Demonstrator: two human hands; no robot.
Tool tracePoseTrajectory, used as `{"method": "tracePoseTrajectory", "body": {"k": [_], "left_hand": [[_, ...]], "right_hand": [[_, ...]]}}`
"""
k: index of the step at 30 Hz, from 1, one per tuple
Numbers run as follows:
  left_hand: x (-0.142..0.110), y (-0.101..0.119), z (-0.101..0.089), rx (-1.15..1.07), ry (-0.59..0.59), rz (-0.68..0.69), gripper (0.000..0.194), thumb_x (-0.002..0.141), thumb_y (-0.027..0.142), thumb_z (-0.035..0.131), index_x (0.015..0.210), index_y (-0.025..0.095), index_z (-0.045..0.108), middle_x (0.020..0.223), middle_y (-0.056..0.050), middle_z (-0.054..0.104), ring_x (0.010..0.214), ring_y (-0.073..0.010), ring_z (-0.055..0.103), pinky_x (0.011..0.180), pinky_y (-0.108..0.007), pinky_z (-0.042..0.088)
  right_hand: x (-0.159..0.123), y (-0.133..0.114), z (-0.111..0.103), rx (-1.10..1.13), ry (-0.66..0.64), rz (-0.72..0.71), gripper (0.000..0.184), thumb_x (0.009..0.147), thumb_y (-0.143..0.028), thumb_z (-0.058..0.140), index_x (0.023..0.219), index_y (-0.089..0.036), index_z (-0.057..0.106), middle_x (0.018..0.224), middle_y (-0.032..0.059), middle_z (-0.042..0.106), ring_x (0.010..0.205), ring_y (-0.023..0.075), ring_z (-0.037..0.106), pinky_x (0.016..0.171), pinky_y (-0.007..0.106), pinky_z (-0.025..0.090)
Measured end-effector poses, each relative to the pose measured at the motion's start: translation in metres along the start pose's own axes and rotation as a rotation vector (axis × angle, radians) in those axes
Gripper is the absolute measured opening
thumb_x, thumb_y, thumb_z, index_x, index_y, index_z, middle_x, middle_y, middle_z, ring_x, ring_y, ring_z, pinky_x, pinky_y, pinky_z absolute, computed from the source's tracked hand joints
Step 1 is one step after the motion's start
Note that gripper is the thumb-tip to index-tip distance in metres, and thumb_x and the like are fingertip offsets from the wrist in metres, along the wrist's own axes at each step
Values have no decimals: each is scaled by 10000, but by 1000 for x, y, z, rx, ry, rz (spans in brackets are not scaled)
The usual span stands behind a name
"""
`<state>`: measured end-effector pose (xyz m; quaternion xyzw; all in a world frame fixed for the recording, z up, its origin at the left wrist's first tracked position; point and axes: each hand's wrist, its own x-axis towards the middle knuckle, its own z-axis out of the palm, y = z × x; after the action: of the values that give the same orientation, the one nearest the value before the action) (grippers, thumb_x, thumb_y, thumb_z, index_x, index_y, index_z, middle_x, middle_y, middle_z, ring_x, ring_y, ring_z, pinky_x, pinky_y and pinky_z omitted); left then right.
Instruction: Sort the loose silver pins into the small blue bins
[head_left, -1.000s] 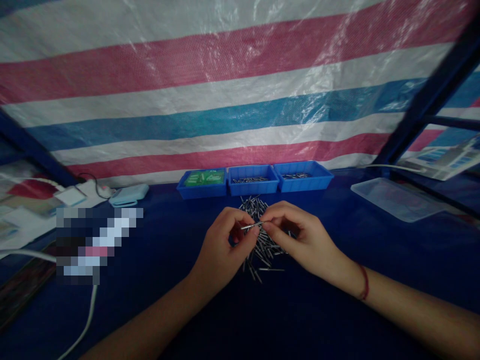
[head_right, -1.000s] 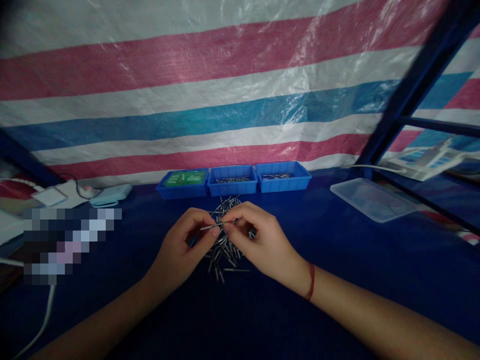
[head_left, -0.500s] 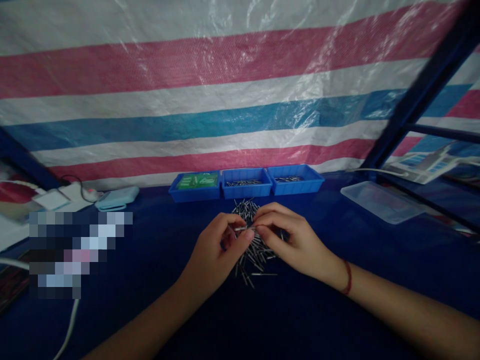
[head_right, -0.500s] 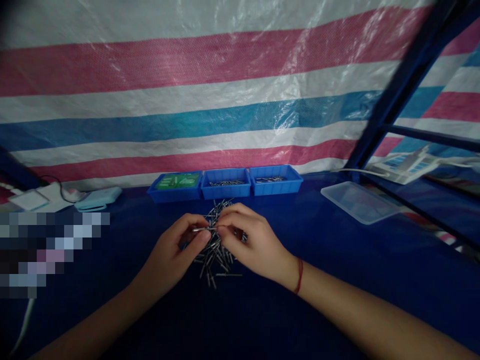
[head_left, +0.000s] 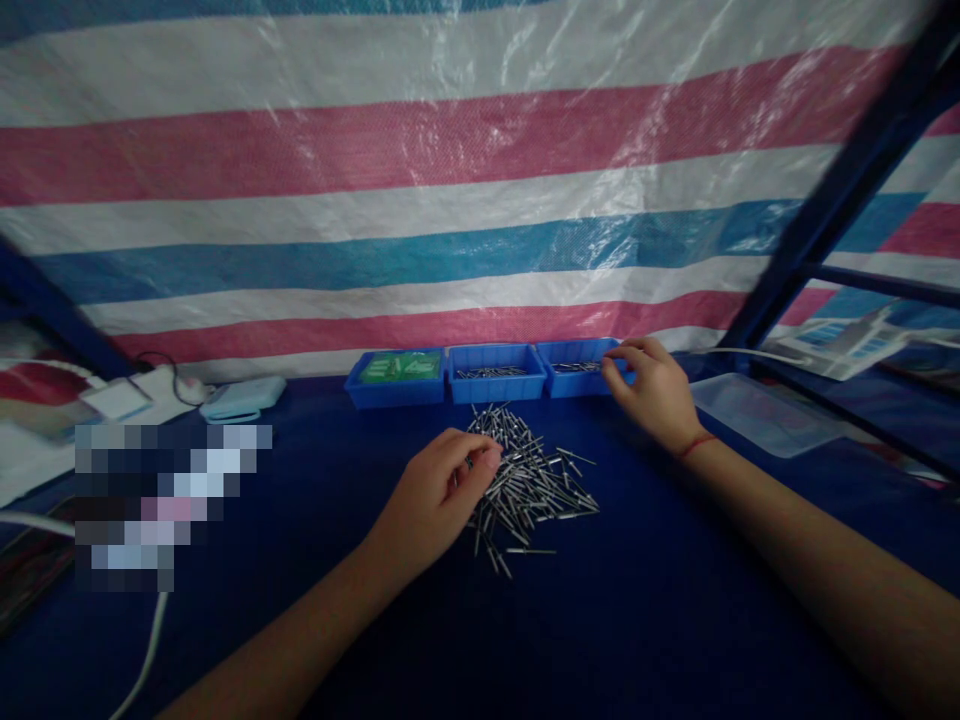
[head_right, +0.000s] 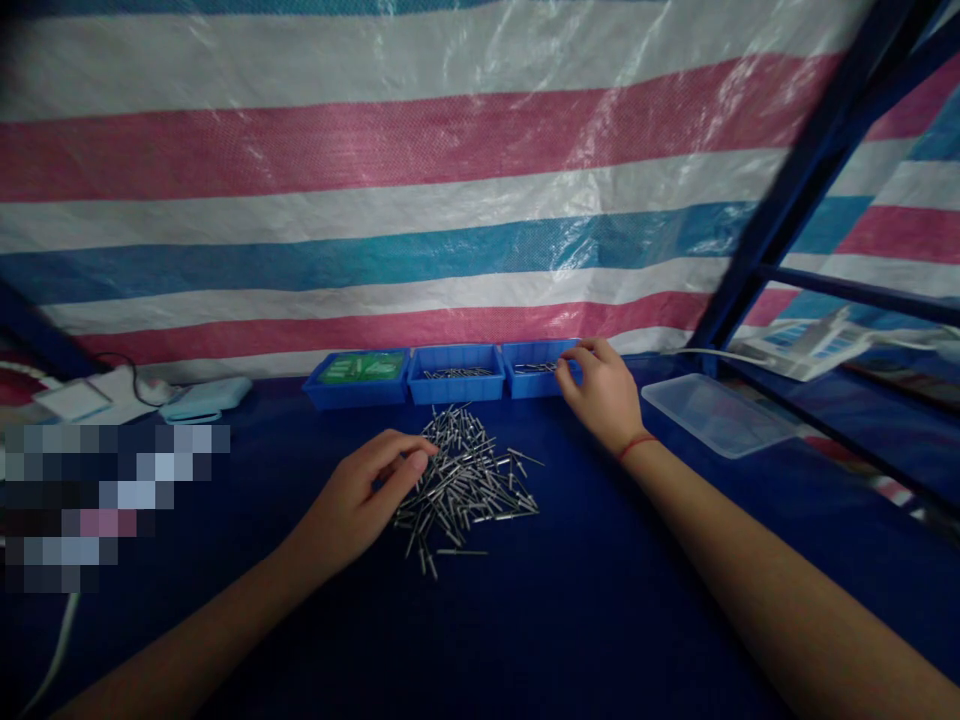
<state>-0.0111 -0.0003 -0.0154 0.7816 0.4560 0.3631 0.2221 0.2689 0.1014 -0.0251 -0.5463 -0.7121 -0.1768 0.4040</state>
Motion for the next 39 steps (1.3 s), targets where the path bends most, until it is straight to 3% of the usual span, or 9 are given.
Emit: {"method": "tracePoseTrajectory", "body": {"k": [7,11,14,16,19,21,28,35,39], "left_hand": [[16,-38,-28,288,20,10,231,882,250,444,891,153,653,814,-42,612,682,-138,541,661,-279,408],[17,-50,-29,336,-84,27,207,859,223,461,913,167,653,839,-37,603,675,-131,546,662,-271,421],[17,-48,-31,353,-197,91,219,850,192,454,952,186,647,943,-47,597,753,-138,573,713,-276,437],[16,-43,-34,393,-208,101,213,847,193,451,935,192,644,967,-48,591,781,-145,579,730,-282,438],[12,-37,-36,465,-207,51,183,829,319,513,827,182,634,863,-32,586,709,-146,565,683,-279,431],[10,-34,-35,477,-249,20,271,802,440,545,783,182,624,808,-19,577,660,-141,551,640,-269,421],[6,-27,-30,546,-324,-47,267,846,439,509,946,221,626,980,-29,586,772,-179,595,713,-306,433],[5,-20,-30,663,-269,-94,197,876,289,459,874,188,629,923,-41,570,733,-183,590,651,-299,437],[7,-21,-27,468,-115,-23,204,889,280,436,888,175,611,908,-43,552,775,-173,568,723,-311,439]], "right_hand": [[-27,-44,9,276,-235,-53,193,832,-236,482,786,-156,651,864,87,630,732,192,596,710,337,489],[-33,-54,14,326,-297,-94,187,836,-239,480,803,-167,650,904,78,634,812,195,611,769,338,484],[-31,-51,13,343,-281,-71,192,838,-234,473,787,-163,644,874,78,636,792,191,608,751,336,482],[-30,-49,12,353,-272,-53,189,833,-228,476,772,-166,643,848,71,638,753,184,604,723,331,482],[-29,-48,12,370,-275,-26,184,826,-229,483,765,-168,645,823,64,639,712,176,595,695,326,478],[-30,-49,12,379,-289,-22,185,825,-230,487,764,-161,647,821,69,639,715,179,596,689,324,474],[-29,-52,11,387,-317,-41,171,820,-216,496,761,-166,648,844,73,644,741,186,606,697,320,474],[-29,-51,10,403,-315,-49,166,810,-215,503,743,-173,649,826,65,649,744,189,610,700,329,480],[-28,-64,-2,478,-261,-53,156,818,-236,514,776,-179,652,848,67,650,771,191,604,701,343,483]]}}
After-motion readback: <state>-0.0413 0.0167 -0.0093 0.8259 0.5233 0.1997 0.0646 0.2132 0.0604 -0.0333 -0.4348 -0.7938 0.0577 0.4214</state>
